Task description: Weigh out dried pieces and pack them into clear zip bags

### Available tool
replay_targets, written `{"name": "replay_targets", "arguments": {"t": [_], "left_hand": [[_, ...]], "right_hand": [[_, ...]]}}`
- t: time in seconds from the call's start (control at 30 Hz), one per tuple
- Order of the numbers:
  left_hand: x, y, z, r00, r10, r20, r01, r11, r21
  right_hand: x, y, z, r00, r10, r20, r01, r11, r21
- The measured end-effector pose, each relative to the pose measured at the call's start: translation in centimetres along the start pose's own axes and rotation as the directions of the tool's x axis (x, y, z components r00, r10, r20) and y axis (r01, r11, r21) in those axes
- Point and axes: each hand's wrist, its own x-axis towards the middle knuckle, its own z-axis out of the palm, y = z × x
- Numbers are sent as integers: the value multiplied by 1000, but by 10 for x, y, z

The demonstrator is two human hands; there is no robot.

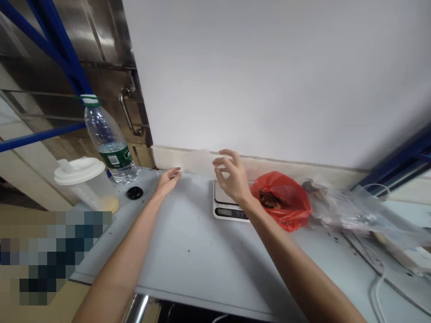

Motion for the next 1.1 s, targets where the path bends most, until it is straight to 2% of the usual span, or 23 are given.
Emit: {"name": "replay_targets", "arguments": {"t": [0.03,0.07,0.13,0.2,0.27,0.37,0.43,0.53,0.6,0.67,0.73,0.77,0.8,0.83,0.9,0.97,1.03,1.1], "left_hand": [[3,-2,-4,999,22,-37,-20,999,48],[5,-3,-7,997,50,-61,-44,994,96],[4,-3,-12,992,114,-47,-103,976,193],[-1,-1,-12,986,155,65,-167,944,286],[-8,2,-9,959,151,240,-233,902,363],[-19,5,-2,888,102,449,-328,824,462],[-23,7,1,855,67,515,-375,765,524],[-25,9,0,831,16,556,-414,686,599],[-23,9,-2,818,-3,575,-444,632,635],[-21,7,-4,809,5,587,-476,591,651],[-19,5,-3,806,70,588,-510,587,629],[-19,5,-1,804,125,581,-526,604,599],[-19,7,2,801,189,569,-545,624,561],[-21,10,7,794,255,552,-566,641,518],[-27,20,24,768,375,519,-614,662,430],[-39,34,48,715,478,510,-680,646,348],[-54,48,76,630,576,520,-761,589,270],[-70,59,104,527,625,576,-832,519,197]], "right_hand": [[-4,-3,7,991,-74,107,86,990,-113],[-9,-6,13,961,-119,248,173,963,-207],[-21,-13,24,836,-118,536,333,885,-325],[-35,-18,33,698,-60,713,439,823,-361],[-46,-19,38,627,-8,779,470,801,-370],[-56,-16,39,616,15,787,447,816,-366],[-59,-13,35,615,-9,788,439,835,-333],[-62,-11,20,623,-86,777,423,873,-242],[-63,-10,2,689,-137,711,377,907,-190],[-63,-10,-22,803,-165,572,301,942,-151],[-63,-7,-51,924,-142,356,207,966,-153],[-63,-4,-66,968,-112,223,154,971,-181],[-64,0,-82,994,-73,76,89,970,-226],[-65,5,-97,997,-37,-74,14,960,-281],[-71,18,-125,937,13,-350,-155,911,-383],[-79,34,-148,833,10,-553,-313,833,-457],[-89,51,-166,728,-23,-686,-448,741,-501],[-99,66,-178,633,-50,-772,-573,640,-511]]}}
